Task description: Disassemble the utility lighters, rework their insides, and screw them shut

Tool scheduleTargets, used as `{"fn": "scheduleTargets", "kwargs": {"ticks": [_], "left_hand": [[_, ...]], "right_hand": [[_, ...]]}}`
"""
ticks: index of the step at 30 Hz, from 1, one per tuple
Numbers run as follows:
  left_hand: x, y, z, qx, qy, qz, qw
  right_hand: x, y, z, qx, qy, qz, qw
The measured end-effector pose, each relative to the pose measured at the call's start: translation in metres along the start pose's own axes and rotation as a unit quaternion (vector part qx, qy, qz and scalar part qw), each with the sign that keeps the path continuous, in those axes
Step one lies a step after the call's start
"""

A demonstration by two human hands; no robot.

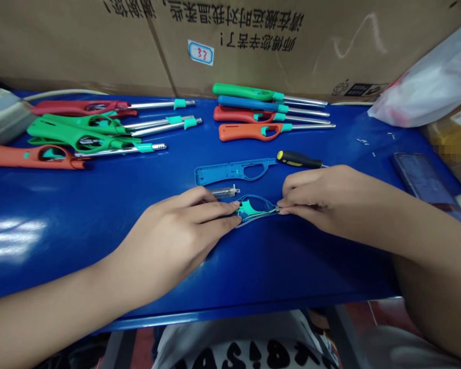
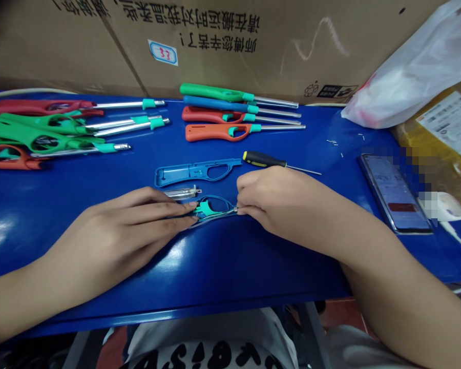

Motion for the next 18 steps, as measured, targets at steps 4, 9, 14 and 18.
{"fn": "scheduleTargets", "kwargs": {"ticks": [4,9,14,18], "left_hand": [[0.001,0.001,0.000,0.001,-0.002,0.003,1.000],[0.001,0.000,0.000,0.001,-0.002,0.005,1.000],[0.002,0.001,0.000,0.003,-0.002,0.004,1.000],[0.001,0.003,0.001,-0.002,-0.007,0.008,1.000]], "right_hand": [[-0.001,0.001,0.001,0.006,0.003,0.004,1.000],[-0.005,0.001,-0.003,-0.010,0.052,-0.058,0.997],[-0.011,0.000,-0.008,0.000,0.133,-0.148,0.980],[-0.013,0.003,-0.011,-0.006,0.184,-0.147,0.972]]}}
Point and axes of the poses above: each hand's wrist, its own z-axis away from the middle knuckle, its own y-axis out of the palm, x = y × z, the point moved 2 cm from there along -z, towards the middle knuckle, and after that the axes turned 9 degrees about -z, right-handed, at the moved point
